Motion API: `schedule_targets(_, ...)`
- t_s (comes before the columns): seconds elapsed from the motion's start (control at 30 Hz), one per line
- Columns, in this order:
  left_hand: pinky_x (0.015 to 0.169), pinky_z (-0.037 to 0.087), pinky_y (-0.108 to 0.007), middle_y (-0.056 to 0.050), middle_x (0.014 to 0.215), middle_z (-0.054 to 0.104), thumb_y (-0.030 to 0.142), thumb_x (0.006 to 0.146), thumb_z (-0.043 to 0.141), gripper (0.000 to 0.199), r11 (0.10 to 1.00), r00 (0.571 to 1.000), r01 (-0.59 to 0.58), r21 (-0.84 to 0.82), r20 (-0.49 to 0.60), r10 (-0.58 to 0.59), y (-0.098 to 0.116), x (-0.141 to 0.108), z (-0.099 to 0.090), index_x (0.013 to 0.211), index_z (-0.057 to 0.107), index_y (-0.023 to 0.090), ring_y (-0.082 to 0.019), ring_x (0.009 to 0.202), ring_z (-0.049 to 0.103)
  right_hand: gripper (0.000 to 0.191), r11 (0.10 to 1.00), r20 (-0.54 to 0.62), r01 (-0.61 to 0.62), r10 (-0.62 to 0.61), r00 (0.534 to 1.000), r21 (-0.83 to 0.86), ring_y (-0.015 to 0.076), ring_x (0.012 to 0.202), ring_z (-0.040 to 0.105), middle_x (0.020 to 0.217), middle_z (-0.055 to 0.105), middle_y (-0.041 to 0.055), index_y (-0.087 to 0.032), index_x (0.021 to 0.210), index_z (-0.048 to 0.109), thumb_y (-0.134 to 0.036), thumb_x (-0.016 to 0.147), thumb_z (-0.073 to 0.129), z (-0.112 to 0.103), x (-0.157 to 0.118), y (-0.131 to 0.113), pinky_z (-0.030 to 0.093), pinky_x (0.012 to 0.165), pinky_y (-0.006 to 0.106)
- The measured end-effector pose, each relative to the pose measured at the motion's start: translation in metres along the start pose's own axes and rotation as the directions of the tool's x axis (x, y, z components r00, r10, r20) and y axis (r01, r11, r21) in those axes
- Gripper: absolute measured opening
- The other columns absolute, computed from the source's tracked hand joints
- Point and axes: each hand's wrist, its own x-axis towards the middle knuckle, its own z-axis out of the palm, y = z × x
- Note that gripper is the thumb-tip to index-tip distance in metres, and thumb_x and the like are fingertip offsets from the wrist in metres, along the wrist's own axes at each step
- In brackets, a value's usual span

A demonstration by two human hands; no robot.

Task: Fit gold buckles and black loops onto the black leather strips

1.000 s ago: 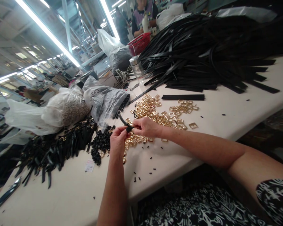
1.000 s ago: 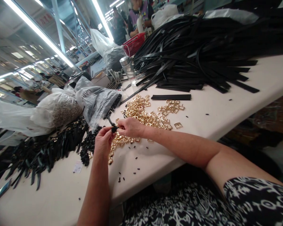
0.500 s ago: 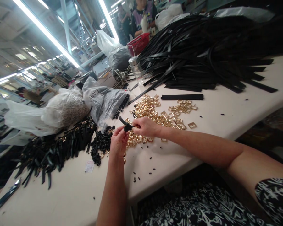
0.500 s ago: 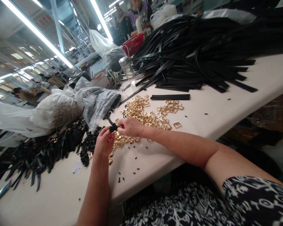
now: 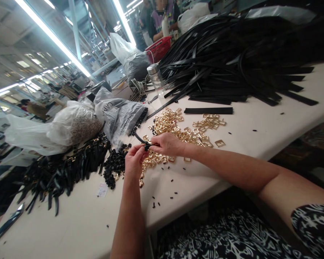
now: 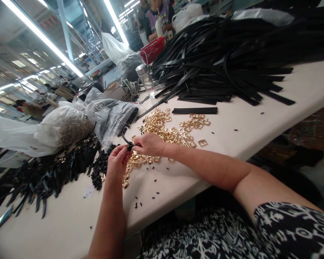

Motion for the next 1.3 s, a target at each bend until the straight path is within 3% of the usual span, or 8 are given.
schedule_targets(0.2, 0.06, 0.054, -0.019, -0.003, 0.072, 0.072, 0.03, 0.056, 0.086, 0.029, 0.999, 1.0, -0.011, 0.043, 0.009, 0.011, 0.0, -0.003, 0.001, 0.076, 0.073, 0.015, -0.009, 0.058, 0.065, 0.022, 0.998, 0.054, 0.042, -0.044, 0.998, 0.045, 0.0099, 0.058, 0.038, 0.064, 0.053, -0.0003, -0.016, 0.073, 0.059, -0.033, 0.087, 0.055, 0.001, 0.001, 0.0, 0.021, 0.055, 0.024)
schedule_targets(0.33, 0.063, 0.056, -0.022, -0.003, 0.074, 0.073, 0.029, 0.057, 0.085, 0.027, 0.98, 0.985, -0.173, 0.095, -0.011, 0.175, -0.001, -0.007, 0.008, 0.077, 0.073, 0.016, -0.01, 0.061, 0.066, 0.02, 0.986, 0.054, -0.009, 0.0, 0.999, 0.164, 0.0089, 0.058, 0.041, 0.062, 0.053, -0.0015, -0.015, 0.071, 0.058, -0.028, 0.087, 0.054, 0.004, 0.002, 0.002, 0.024, 0.056, 0.022)
schedule_targets(0.43, 0.07, 0.057, -0.027, -0.004, 0.077, 0.073, 0.028, 0.058, 0.085, 0.027, 0.951, 0.962, -0.27, 0.148, -0.004, 0.274, -0.001, -0.009, 0.012, 0.079, 0.074, 0.016, -0.013, 0.068, 0.068, 0.019, 0.998, 0.021, 0.007, -0.009, 1.0, 0.063, 0.0094, 0.056, 0.036, 0.061, 0.051, -0.0018, -0.016, 0.07, 0.058, -0.029, 0.085, 0.056, 0.004, 0.001, 0.003, 0.021, 0.054, 0.023)
schedule_targets(0.53, 0.067, 0.057, -0.025, -0.003, 0.073, 0.073, 0.028, 0.058, 0.085, 0.027, 0.953, 0.965, -0.256, 0.163, -0.004, 0.26, -0.002, -0.009, 0.012, 0.079, 0.074, 0.015, -0.012, 0.063, 0.066, 0.02, 0.999, -0.013, 0.048, -0.048, 0.999, -0.01, 0.0097, 0.055, 0.032, 0.059, 0.049, -0.0019, -0.017, 0.068, 0.057, -0.029, 0.084, 0.055, 0.003, 0.0, 0.002, 0.019, 0.054, 0.025)
schedule_targets(0.63, 0.06, 0.054, -0.023, -0.002, 0.069, 0.071, 0.029, 0.058, 0.085, 0.027, 0.955, 0.97, -0.239, 0.175, -0.014, 0.245, -0.002, -0.008, 0.011, 0.078, 0.073, 0.015, -0.01, 0.056, 0.063, 0.022, 0.995, 0.008, 0.082, -0.082, 0.997, 0.051, 0.0088, 0.055, 0.033, 0.058, 0.047, -0.0029, -0.016, 0.065, 0.054, -0.028, 0.084, 0.055, 0.004, 0.0, 0.002, 0.02, 0.054, 0.023)
schedule_targets(0.93, 0.063, 0.053, -0.021, -0.002, 0.072, 0.072, 0.027, 0.057, 0.086, 0.026, 0.986, 0.988, -0.153, 0.071, 0.028, 0.151, -0.005, -0.004, 0.001, 0.078, 0.073, 0.016, -0.01, 0.06, 0.064, 0.021, 0.981, 0.017, 0.096, -0.101, 0.995, 0.171, 0.0081, 0.056, 0.039, 0.059, 0.05, -0.0034, -0.015, 0.068, 0.055, -0.027, 0.085, 0.059, 0.004, 0.002, 0.006, 0.025, 0.056, 0.022)
schedule_targets(1.13, 0.072, 0.055, -0.023, -0.004, 0.082, 0.074, 0.028, 0.054, 0.087, 0.029, 0.996, 0.998, -0.064, -0.066, -0.003, 0.064, -0.006, -0.004, 0.005, 0.077, 0.073, 0.017, -0.013, 0.073, 0.069, 0.022, 0.916, -0.017, 0.082, -0.082, 0.997, 0.393, 0.0073, 0.054, 0.047, 0.058, 0.056, -0.0029, -0.014, 0.069, 0.057, -0.027, 0.087, 0.057, 0.008, 0.002, 0.007, 0.033, 0.057, 0.02)
schedule_targets(1.3, 0.067, 0.053, -0.021, -0.004, 0.082, 0.074, 0.03, 0.059, 0.085, 0.029, 0.997, 0.998, -0.069, -0.019, -0.004, 0.069, -0.009, -0.004, 0.005, 0.082, 0.073, 0.017, -0.011, 0.068, 0.067, 0.022, 0.794, 0.052, 0.009, -0.05, 0.997, 0.608, 0.0065, 0.045, 0.051, 0.052, 0.057, -0.0046, -0.014, 0.069, 0.057, -0.031, 0.083, 0.062, 0.013, 0.001, 0.01, 0.038, 0.049, 0.018)
